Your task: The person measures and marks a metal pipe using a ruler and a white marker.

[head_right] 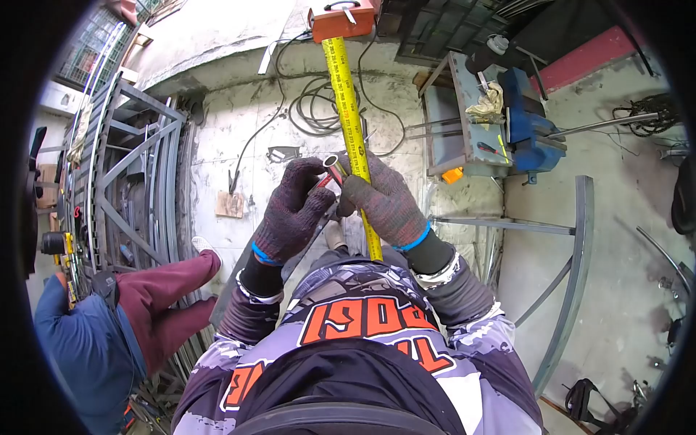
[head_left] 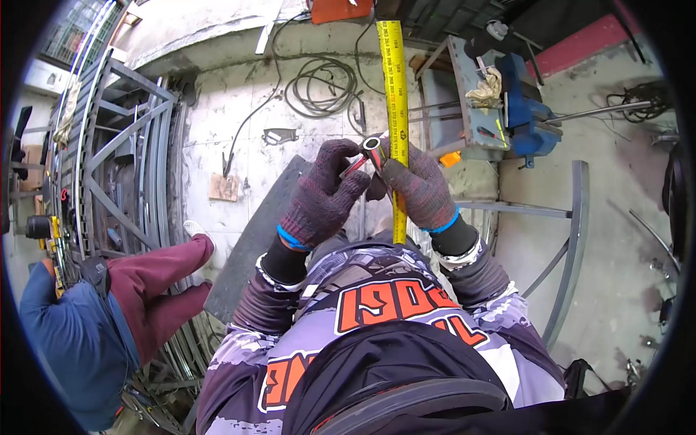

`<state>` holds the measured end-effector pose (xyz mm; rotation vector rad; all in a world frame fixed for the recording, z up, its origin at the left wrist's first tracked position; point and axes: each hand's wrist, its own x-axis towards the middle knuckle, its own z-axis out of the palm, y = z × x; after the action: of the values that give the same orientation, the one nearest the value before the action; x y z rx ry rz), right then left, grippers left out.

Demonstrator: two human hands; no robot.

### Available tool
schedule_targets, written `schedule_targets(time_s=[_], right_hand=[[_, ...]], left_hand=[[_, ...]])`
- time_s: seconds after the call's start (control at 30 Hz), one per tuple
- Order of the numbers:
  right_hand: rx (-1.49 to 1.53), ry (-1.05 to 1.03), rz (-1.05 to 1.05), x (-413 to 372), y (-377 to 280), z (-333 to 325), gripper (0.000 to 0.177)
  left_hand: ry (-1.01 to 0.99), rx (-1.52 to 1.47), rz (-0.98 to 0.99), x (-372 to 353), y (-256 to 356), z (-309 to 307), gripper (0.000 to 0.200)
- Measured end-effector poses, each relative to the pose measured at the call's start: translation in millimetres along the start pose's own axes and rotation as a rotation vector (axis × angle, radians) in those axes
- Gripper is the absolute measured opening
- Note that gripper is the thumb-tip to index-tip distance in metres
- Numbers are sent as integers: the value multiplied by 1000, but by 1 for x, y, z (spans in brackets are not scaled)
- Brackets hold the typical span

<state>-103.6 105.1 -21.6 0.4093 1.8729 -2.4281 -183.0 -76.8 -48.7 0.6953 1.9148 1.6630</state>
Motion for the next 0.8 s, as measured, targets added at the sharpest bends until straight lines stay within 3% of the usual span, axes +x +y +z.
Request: schedule_targets(time_s=[0.1, 0.17, 0.23, 0.37, 0.5, 0.57, 0.63, 0.73, 0.8], right_hand=[[-84, -6, -38, 5, -3, 3, 44], [25, -1, -32, 6, -7, 8, 43], [6, 11, -40, 7, -7, 9, 43], [-84, 60, 5, 9, -10, 12, 43], [-123, 77, -27, 16, -1, 9, 42], [0, 152, 15, 15, 0, 10, 43], [22, 119, 47, 12, 2, 3, 44], [62, 88, 100, 9, 12, -2, 45], [83, 84, 121, 8, 14, -1, 44]], left_hand=[[149, 24, 182, 7, 3, 6, 25], [197, -1, 156, 9, 6, 7, 15], [232, 166, 275, 12, 6, 4, 9], [208, 119, 223, 14, 2, 4, 8], [167, 12, 155, 17, -15, 8, 18], [161, -71, 149, 14, -20, 9, 23], [62, -160, -34, 11, -16, 3, 34], [36, -345, -35, 17, -20, -14, 47], [114, -206, 161, 35, -20, -29, 53]])
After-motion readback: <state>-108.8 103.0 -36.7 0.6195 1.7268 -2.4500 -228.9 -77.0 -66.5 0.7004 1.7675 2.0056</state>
